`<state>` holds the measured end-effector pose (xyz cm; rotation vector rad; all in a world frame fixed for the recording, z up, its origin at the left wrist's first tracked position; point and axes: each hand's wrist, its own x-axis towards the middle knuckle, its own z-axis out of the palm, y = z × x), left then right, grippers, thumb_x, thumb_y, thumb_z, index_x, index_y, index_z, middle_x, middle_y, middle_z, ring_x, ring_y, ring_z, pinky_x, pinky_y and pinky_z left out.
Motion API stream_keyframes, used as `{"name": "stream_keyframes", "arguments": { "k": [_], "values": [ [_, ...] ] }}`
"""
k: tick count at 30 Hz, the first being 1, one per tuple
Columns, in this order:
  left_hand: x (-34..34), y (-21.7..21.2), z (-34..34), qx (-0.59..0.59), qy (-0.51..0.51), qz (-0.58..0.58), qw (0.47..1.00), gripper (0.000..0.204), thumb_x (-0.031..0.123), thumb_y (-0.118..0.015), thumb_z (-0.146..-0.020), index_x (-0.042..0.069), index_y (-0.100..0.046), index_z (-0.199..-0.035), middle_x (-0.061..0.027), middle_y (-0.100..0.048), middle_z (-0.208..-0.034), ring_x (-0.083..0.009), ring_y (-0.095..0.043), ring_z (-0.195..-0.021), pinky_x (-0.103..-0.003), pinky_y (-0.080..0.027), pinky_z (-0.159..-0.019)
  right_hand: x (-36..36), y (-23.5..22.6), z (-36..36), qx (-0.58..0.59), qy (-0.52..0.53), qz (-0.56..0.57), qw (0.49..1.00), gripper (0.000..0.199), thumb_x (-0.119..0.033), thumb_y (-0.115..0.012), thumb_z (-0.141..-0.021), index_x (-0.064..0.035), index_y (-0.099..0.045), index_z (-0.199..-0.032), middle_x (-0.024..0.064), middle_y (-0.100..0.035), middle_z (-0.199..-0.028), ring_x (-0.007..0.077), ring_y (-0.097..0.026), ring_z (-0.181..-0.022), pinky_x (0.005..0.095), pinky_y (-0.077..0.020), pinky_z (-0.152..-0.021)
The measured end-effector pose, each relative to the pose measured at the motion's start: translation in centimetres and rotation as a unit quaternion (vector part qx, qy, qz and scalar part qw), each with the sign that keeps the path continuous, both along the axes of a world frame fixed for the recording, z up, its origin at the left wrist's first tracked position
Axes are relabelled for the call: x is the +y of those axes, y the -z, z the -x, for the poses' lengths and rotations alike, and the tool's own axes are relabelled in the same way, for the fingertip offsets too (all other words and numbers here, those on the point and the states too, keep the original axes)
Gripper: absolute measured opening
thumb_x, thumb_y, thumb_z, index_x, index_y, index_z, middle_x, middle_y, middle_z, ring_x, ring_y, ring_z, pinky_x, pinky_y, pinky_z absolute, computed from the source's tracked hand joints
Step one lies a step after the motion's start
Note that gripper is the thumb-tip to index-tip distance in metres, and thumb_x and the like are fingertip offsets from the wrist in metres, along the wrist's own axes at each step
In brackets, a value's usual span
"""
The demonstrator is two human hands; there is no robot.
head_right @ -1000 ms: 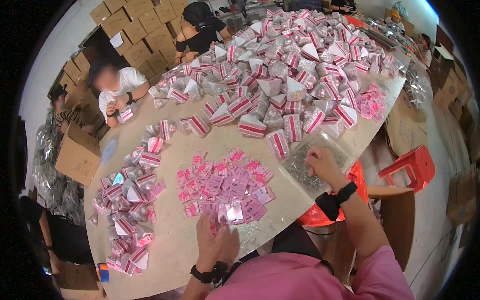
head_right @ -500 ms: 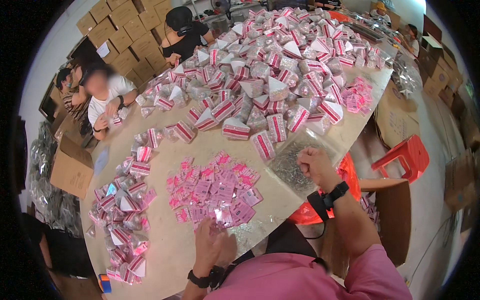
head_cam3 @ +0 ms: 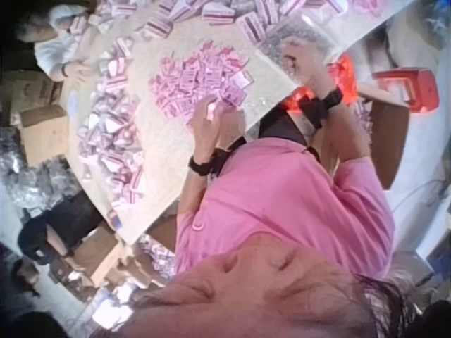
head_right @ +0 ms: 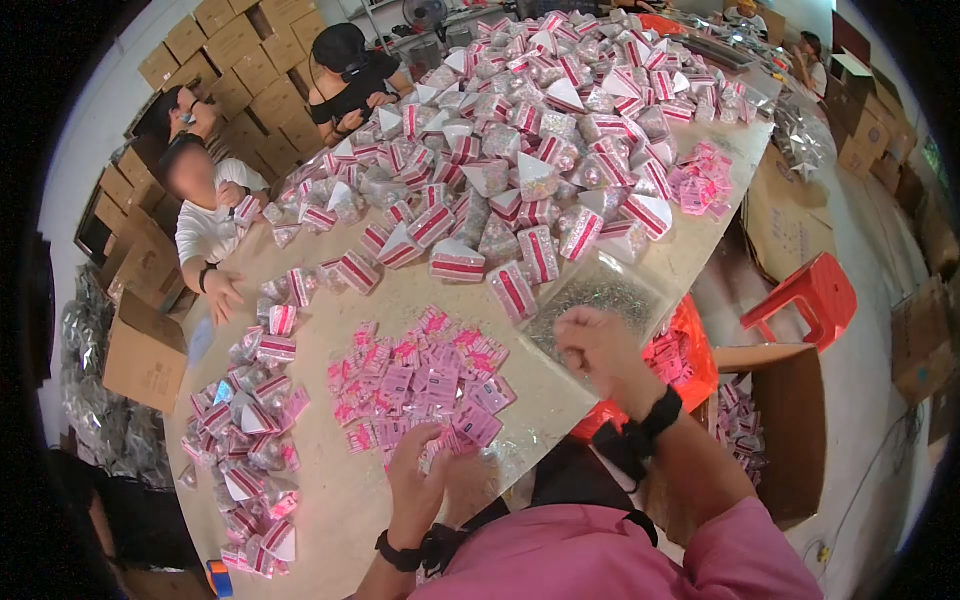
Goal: Packing small pink product sachets into larger triangular packages at a work table.
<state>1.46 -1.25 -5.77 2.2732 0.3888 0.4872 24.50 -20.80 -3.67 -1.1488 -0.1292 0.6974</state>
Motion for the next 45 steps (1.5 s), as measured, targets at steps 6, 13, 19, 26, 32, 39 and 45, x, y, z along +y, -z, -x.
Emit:
{"name": "stream_keyframes", "arguments": {
  "k": [6, 13, 19, 26, 32, 39, 45],
  "values": [
    [-4.1, -3.6, -4.0, -0.026, 0.026, 0.333, 0.942, 0.015, 0.012, -0.057, -0.09, 0.0, -0.058, -0.098, -0.007, -0.06, -0.09, -0.0148, -0.058, -0.082, -0.027, -0.047, -0.072, 2.9, -2.2, 6.6, 0.008, -0.072, -0.002, 0.997, 0.007, -0.009, -0.061, -0.086, -0.0028, -0.057, -0.085, 0.0014, -0.054, -0.068, 0.0065, -0.047, -0.05, 0.0207, -0.0372, -0.046],
    [-3.4, -1.3, -2.7, -0.001, 0.07, 0.646, 0.76, 0.019, 0.02, -0.058, -0.091, 0.005, -0.052, -0.082, -0.004, -0.052, -0.066, -0.0123, -0.048, -0.056, -0.024, -0.039, -0.053, 3.0, -1.9, 8.8, -0.055, -0.081, 0.013, 0.995, 0.01, -0.006, -0.059, -0.084, -0.0012, -0.059, -0.093, 0.0017, -0.058, -0.078, 0.0069, -0.052, -0.061, 0.0214, -0.041, -0.053],
    [-3.6, 0.3, -2.2, 0.038, 0.16, 0.761, 0.627, 0.022, 0.024, -0.059, -0.09, 0.006, -0.051, -0.08, -0.003, -0.048, -0.064, -0.0124, -0.045, -0.055, -0.023, -0.035, -0.05, 2.1, -0.5, 9.8, -0.398, -0.154, 0.11, 0.898, 0.013, 0.0, -0.059, -0.078, -0.0021, -0.063, -0.09, 0.0089, -0.06, -0.088, 0.0206, -0.06, -0.08, 0.0297, -0.0477, -0.07],
    [-3.0, 1.5, -1.5, 0.031, 0.184, 0.828, 0.528, 0.022, 0.021, -0.053, -0.093, 0.005, -0.05, -0.079, -0.0009, -0.043, -0.059, -0.01, -0.038, -0.051, -0.022, -0.03, -0.047, 3.0, -0.8, 10.2, -0.449, -0.146, 0.065, 0.879, 0.01, -0.001, -0.061, -0.079, -0.0024, -0.063, -0.089, 0.01, -0.059, -0.085, 0.0231, -0.061, -0.08, 0.0311, -0.0485, -0.069],
    [-2.3, 1.2, -0.8, 0.066, 0.227, 0.836, 0.495, 0.028, 0.022, -0.051, -0.094, 0.008, -0.045, -0.07, 0.0003, -0.038, -0.057, -0.0091, -0.035, -0.047, -0.023, -0.027, -0.043, 2.7, -0.5, 10.5, -0.416, -0.195, 0.085, 0.884, 0.013, 0.001, -0.063, -0.078, -0.0019, -0.063, -0.091, 0.0085, -0.063, -0.087, 0.02, -0.062, -0.079, 0.0296, -0.0489, -0.07],
    [-1.1, -0.5, 0.0, 0.072, 0.169, 0.798, 0.574, 0.027, 0.022, -0.053, -0.093, 0.008, -0.045, -0.072, 0.0004, -0.038, -0.058, -0.0099, -0.035, -0.048, -0.024, -0.026, -0.045, 3.3, -0.5, 11.2, -0.507, -0.196, 0.061, 0.837, 0.007, -0.002, -0.063, -0.079, -0.0024, -0.062, -0.086, 0.0102, -0.061, -0.084, 0.0255, -0.061, -0.077, 0.0332, -0.0491, -0.069],
    [0.8, -1.0, 0.0, 0.064, 0.073, 0.288, 0.953, 0.029, 0.026, -0.067, -0.082, 0.003, -0.056, -0.097, -0.0072, -0.055, -0.083, -0.0223, -0.052, -0.077, -0.033, -0.042, -0.07, 3.2, 0.2, 9.8, -0.558, -0.117, 0.083, 0.817, 0.006, 0.001, -0.061, -0.079, -0.0017, -0.062, -0.084, 0.0091, -0.058, -0.082, 0.0219, -0.059, -0.072, 0.0303, -0.0484, -0.064]
  ]
}}
